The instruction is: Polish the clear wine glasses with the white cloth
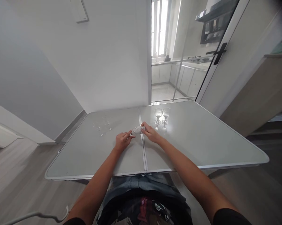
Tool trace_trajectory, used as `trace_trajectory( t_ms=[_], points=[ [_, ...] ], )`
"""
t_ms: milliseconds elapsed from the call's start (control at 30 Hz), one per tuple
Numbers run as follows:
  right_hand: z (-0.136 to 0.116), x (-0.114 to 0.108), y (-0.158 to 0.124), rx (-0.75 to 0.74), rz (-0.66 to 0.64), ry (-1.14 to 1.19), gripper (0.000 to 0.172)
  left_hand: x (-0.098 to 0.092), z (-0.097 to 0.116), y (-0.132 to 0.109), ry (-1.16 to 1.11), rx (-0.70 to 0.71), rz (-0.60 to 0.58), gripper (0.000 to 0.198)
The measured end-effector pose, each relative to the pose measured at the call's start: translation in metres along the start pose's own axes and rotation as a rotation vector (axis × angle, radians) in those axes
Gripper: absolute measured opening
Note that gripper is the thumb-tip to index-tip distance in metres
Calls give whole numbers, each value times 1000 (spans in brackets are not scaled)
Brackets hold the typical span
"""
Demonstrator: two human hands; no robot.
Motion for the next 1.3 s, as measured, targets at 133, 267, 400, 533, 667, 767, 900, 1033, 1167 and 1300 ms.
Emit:
trace_trajectory(
  t_ms=[133,267,400,533,667,767,900,1033,1167,1300],
  points=[
    [11,12,-1,137,30,312,24,-4,5,0,-30,54,72,31],
    [2,5,-1,78,-74,221,22,-7,21,1,-63,152,80,31],
    [-11,-6,-5,-59,-126,-172,15,-9,29,1,-79,200,53,32],
    [-12,-4,-7,-75,-7,-246,14,-10,20,2,-61,133,72,31],
    [7,10,-6,130,35,161,19,-9,13,2,-42,89,94,30],
    [12,14,-5,193,-39,319,25,-9,16,2,-44,106,69,29],
    [5,4,-6,119,-156,159,23,-5,25,1,-58,152,-24,31],
    [-4,-4,-6,-15,-70,-142,17,-2,22,2,-58,135,-28,31],
    [8,7,-6,90,48,50,20,-7,11,4,-33,46,61,29],
    [18,17,-4,190,-13,273,24,-8,14,4,-20,77,39,29]
  ],
)
Point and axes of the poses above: each hand's wrist, its own y-axis towards the middle knuckle, its own x-axis out of the palm, z = x × y, the point moved 8 cm from there along y, towards the middle knuckle, and after that the axes turned 3 degrees about -x, right-handed, at the moved point
